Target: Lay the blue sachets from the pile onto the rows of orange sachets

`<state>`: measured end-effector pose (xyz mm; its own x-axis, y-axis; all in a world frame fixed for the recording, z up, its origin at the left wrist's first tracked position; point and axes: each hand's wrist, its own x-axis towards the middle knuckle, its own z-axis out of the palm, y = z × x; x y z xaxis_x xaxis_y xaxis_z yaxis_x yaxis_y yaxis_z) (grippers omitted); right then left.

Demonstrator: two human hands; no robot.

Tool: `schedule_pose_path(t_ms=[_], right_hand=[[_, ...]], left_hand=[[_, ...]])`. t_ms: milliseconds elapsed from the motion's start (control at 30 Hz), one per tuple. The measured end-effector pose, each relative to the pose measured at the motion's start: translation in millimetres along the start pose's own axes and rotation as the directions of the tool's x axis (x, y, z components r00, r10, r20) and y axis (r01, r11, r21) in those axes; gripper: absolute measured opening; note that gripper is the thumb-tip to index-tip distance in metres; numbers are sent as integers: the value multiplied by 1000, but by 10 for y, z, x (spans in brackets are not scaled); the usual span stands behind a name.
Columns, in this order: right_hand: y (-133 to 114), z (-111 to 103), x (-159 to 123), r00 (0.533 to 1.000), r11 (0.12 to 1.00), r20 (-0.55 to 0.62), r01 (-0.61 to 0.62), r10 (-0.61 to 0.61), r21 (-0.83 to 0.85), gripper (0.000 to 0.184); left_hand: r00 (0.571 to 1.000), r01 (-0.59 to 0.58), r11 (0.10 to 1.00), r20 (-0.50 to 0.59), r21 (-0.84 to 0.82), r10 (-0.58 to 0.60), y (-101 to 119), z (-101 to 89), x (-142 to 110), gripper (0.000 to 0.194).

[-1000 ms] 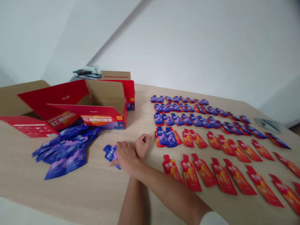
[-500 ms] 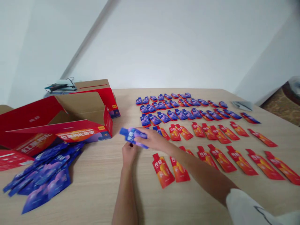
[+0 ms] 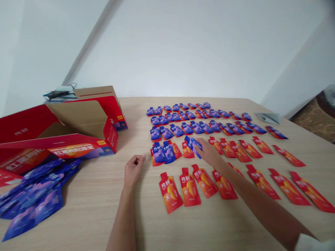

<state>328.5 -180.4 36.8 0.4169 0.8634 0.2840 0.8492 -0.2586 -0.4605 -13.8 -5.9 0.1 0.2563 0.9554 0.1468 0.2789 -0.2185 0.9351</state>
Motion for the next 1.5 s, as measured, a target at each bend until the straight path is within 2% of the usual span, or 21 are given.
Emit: schedule_pose_path(t_ms=[67,133,300,367,467,533,600,800,967,1033,1133,1233,1333,1400,1500], right_hand=[[34,16,-12,994,995,-54,92,-95,-45,33],[47,18,-21,987,987,-76,132,-140,-93,32],[81,15,2,986,987,-82,139,-146,-84,30],[100,33,22,993,996,-79,87,-88,-11,30],[118,87,37,995,977,-16,-94,99,192,38],[122,140,35,973,913,67,-231,222,336,46],[126,202,32,946,837,137,-324,294,441,49],[146,380,66,888,613,258,-451,381,648,35],[139,452,106,877,551,275,-466,395,693,27],[127,454,115,882,567,280,-461,380,683,25],[105,424,119,895,655,256,-443,365,612,24],[90,372,114,910,795,219,-414,352,443,24],[93,333,104,944,919,158,-319,288,231,21],[102,322,99,963,955,125,-258,241,149,20],[117,318,97,968,965,125,-234,219,119,19]], left_hand=[[1000,8,1000,-2,6,-8,15,2,1,51],[1000,14,1000,-6,12,-14,23,-1,4,51],[1000,22,999,-8,43,-21,12,-13,17,50],[1000,25,999,-1,44,-25,2,-15,21,52],[999,34,998,6,46,-34,-4,-14,22,53],[999,31,998,4,45,-32,2,-13,19,53],[1000,26,999,1,37,-26,13,-12,14,53],[999,38,999,2,12,-38,34,-8,6,51],[1000,22,1000,4,-18,-22,32,-10,4,50],[1000,23,1000,5,-21,-23,39,-13,4,50],[1000,20,999,5,-25,-19,50,-15,3,49],[1000,22,1000,3,-21,-22,47,-13,2,49],[1000,27,1000,9,-13,-27,25,-8,7,49],[1000,22,1000,14,-12,-21,10,-6,11,49],[1000,22,1000,11,-11,-22,2,-8,13,50]])
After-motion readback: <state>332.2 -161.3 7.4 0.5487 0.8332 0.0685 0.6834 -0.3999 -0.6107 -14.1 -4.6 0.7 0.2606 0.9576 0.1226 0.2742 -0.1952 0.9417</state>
